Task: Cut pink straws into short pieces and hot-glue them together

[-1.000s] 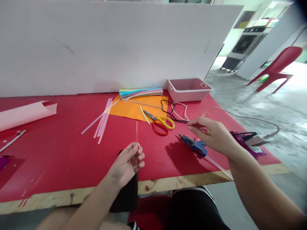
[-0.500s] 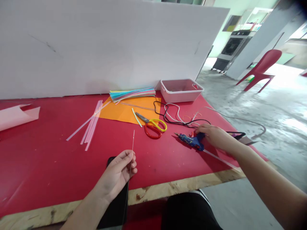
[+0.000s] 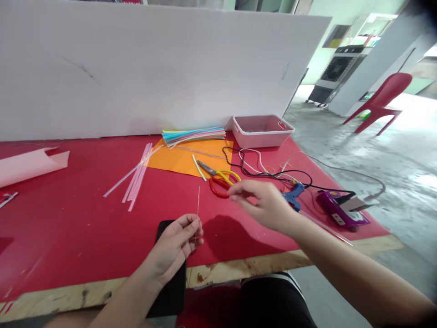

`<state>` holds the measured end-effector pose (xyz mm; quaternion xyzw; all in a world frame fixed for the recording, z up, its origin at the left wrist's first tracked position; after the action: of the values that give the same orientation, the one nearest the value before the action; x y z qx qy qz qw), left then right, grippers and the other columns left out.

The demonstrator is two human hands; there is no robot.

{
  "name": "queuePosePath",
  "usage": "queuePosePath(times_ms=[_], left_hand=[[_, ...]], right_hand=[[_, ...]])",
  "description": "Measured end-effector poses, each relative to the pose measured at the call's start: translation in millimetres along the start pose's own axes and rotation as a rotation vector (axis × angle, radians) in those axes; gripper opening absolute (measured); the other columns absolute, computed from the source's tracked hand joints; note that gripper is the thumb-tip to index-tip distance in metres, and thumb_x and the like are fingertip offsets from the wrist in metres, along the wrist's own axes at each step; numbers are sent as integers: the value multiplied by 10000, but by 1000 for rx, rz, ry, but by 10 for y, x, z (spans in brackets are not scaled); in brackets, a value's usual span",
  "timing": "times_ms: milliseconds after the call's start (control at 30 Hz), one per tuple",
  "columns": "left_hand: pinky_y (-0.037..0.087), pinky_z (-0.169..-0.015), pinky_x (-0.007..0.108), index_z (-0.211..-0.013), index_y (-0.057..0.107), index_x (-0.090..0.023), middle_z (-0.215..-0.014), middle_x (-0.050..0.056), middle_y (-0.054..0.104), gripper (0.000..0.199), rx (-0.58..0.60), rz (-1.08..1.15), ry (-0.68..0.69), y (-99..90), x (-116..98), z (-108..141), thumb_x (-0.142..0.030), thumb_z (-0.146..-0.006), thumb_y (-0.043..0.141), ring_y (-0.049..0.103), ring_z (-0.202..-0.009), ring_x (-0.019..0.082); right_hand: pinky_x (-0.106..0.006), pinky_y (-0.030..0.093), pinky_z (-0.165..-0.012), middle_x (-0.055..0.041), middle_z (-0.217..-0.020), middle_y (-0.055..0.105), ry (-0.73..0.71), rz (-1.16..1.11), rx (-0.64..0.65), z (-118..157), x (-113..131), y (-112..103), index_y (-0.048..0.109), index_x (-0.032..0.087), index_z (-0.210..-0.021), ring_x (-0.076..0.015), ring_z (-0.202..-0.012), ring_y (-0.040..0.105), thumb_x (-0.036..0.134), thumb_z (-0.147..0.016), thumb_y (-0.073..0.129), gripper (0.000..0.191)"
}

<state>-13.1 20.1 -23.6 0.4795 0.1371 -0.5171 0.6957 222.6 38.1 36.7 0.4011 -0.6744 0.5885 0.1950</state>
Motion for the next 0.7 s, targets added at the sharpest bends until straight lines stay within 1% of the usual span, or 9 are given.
queuePosePath(times_ms=[67, 133, 200, 267, 333, 400, 500, 600, 700], left_hand=[[581, -576, 216, -783, 670, -145, -693, 2, 669, 358, 16, 1, -7, -3, -3, 18, -226, -623, 980, 625, -618, 104], [569, -516, 223, -790, 662, -148, -694, -10, 649, 379, 41, 7, -10, -6, -12, 42, -250, -616, 983, 609, -591, 105], [545, -461, 217, -803, 661, -147, -687, -22, 625, 396, 70, 15, -11, -2, -23, 67, -278, -614, 983, 589, -566, 101], [525, -428, 205, -820, 657, -150, -689, -34, 605, 410, 89, 29, -6, 5, -36, 94, -304, -620, 980, 572, -552, 93], [501, -404, 186, -826, 636, -163, -696, -50, 588, 427, 95, 53, 8, 5, -57, 122, -331, -629, 975, 548, -536, 78], [455, -376, 158, -806, 594, -180, -685, -72, 560, 457, 94, 85, 30, -7, -93, 151, -362, -629, 974, 507, -503, 57], [344, -333, 122, -774, 531, -189, -654, -98, 514, 506, 98, 126, 57, -45, -172, 182, -396, -631, 970, 404, -432, 21], [238, -330, 102, -771, 499, -186, -636, -107, 496, 502, 108, 149, 73, -79, -248, 175, -376, -667, 952, 309, -400, -4], [196, -347, 97, -791, 498, -186, -620, -110, 496, 485, 113, 159, 79, -83, -286, 136, -363, -690, 938, 279, -397, -9]], right_hand=[[-317, 516, -696, -33, -869, 764, 49, -211, 110, -73, 80, 341, 720, 250, -900, -191, -761, 680, 357, -891, 644, 131], [-293, 490, -670, -22, -811, 735, 120, -459, 238, -106, 108, 632, 711, 220, -874, -162, -715, 643, 469, -861, 702, 250], [-269, 441, -593, 4, -719, 677, 224, -657, 285, -116, 119, 833, 671, 205, -831, -127, -618, 566, 593, -781, 757, 401], [-253, 396, -524, 23, -667, 630, 305, -717, 313, -130, 131, 943, 618, 205, -800, -101, -545, 493, 693, -723, 756, 513], [-246, 386, -492, 34, -635, 597, 319, -658, 342, -179, 134, 967, 593, 206, -782, -91, -511, 462, 750, -704, 728, 566], [-244, 400, -488, 44, -611, 570, 290, -554, 348, -294, 97, 923, 603, 203, -774, -91, -504, 468, 742, -722, 715, 553], [-241, 444, -527, 46, -625, 590, 267, -371, 291, -638, -71, 787, 638, 191, -802, -95, -529, 518, 584, -828, 717, 402], [-279, 546, -697, -6, -833, 697, 256, -101, 190, -1144, -301, 656, 688, 164, -920, -134, -735, 647, 384, -932, 692, 220], [-404, 602, -875, -78, -1173, 698, 260, 161, 188, -1643, -472, 653, 670, 164, -1165, -199, -1000, 690, 365, -992, 648, 266]])
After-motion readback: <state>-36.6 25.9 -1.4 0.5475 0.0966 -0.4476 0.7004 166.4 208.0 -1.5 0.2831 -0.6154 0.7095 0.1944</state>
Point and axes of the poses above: each hand's wrist, its own z-axis away from the middle knuckle, its own y-axis out of the palm, x = y × z, the point moved 2 cm from there along -z, towards the middle knuckle
